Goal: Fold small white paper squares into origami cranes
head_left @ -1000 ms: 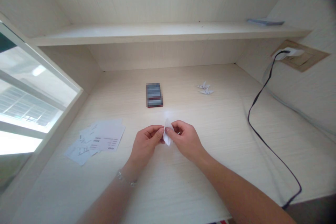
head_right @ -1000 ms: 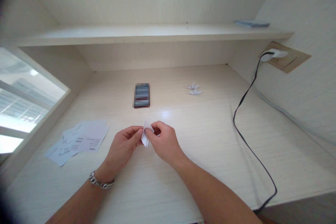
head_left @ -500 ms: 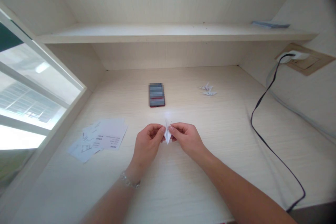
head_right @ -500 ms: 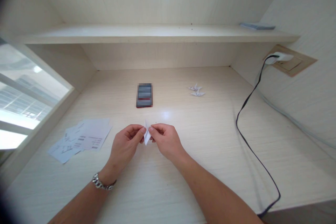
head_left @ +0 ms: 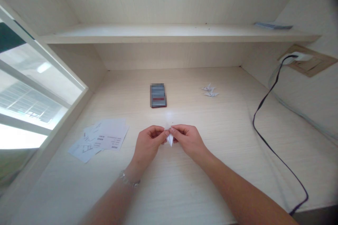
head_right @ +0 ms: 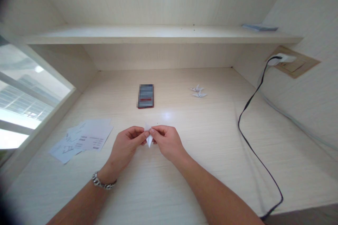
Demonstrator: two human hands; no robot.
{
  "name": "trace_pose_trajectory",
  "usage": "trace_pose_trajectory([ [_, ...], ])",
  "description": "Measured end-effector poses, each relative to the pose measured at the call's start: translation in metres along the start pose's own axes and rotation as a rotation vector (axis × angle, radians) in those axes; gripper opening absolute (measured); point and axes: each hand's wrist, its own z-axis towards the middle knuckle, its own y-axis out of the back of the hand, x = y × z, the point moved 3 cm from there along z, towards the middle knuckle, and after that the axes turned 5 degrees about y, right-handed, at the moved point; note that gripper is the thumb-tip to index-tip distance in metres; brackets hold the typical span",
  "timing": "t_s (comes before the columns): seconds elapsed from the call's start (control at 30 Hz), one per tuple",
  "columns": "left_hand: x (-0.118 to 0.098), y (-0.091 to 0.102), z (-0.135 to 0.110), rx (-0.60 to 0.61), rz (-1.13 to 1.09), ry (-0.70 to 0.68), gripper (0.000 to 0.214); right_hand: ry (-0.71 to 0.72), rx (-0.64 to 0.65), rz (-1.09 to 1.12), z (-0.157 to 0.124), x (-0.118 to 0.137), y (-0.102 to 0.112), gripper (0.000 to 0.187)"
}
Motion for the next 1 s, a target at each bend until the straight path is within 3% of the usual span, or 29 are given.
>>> trace_pose_trajectory([
  [0.43,0.008,-0.001,0.001,0.123,-0.243,0.137,0.021,-0.049,0.026,-0.056,0.0,0.0,0.003,0.031],
  [0.6,0.005,-0.004,-0.002,0.16,-0.162,0.13,0.02,0.065,-0.063,-0.189,0.0,0.012,0.01,0.02],
  [1.0,-0.003,-0.007,-0.006,0.168,-0.007,0.121,0.023,0.031,-0.022,-0.2,0.0,0.012,0.008,0.022],
])
